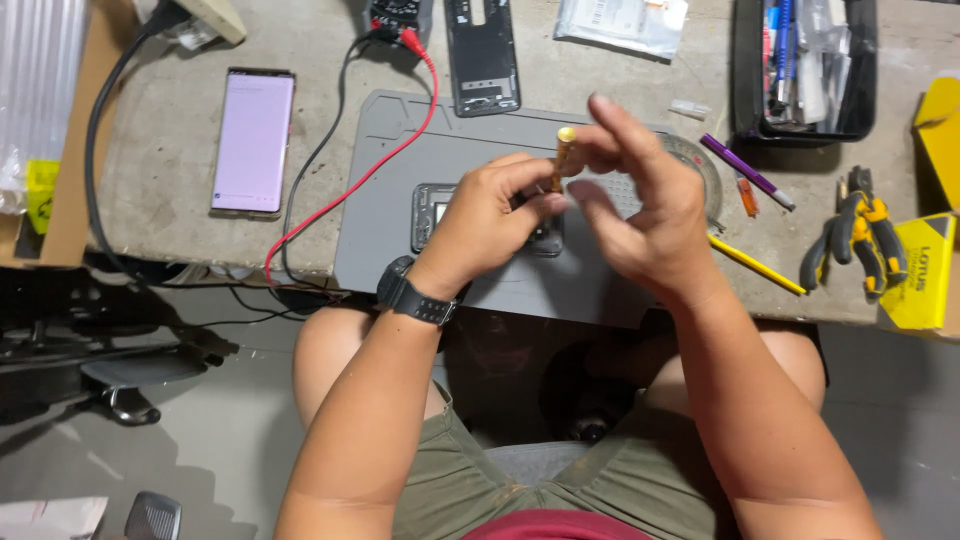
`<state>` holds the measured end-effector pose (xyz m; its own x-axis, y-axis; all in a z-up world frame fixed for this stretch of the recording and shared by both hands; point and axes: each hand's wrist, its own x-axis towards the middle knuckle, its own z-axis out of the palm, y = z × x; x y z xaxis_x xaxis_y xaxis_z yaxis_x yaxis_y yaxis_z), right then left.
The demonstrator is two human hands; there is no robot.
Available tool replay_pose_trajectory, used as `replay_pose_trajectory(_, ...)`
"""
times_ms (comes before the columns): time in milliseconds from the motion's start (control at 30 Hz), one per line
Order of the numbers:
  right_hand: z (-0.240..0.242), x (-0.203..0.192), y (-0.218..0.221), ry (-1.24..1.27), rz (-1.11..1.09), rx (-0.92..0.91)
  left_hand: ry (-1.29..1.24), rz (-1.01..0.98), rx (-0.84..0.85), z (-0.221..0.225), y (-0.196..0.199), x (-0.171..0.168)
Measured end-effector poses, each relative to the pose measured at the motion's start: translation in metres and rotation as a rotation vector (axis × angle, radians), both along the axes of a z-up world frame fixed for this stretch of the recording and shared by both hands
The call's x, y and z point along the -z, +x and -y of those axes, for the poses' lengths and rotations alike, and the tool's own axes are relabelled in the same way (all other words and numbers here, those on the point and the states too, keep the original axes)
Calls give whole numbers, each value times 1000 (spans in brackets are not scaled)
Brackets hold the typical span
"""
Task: Repairing a smartphone by manipulating internal components and using a precision screwdriver.
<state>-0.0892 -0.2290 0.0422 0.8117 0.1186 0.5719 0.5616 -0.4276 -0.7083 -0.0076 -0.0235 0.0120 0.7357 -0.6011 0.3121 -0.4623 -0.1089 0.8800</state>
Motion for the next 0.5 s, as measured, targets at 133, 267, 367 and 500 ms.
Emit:
replay_pose_trajectory(133, 54, -25, -4, -275, -6, 196, 8, -14, -32, 3, -1, 3)
replay_pose_trajectory(267, 98, -18, -15, -535, -184, 331, 6, -40, -72, 4, 2, 13)
replay_pose_trajectory(367, 93, -16, -16, -594, -232, 340, 9, -70, -93, 3, 4, 17)
replay_pose_trajectory(500, 89, -1, -9, -674, -289, 418, 28, -110, -113, 2, 3, 16)
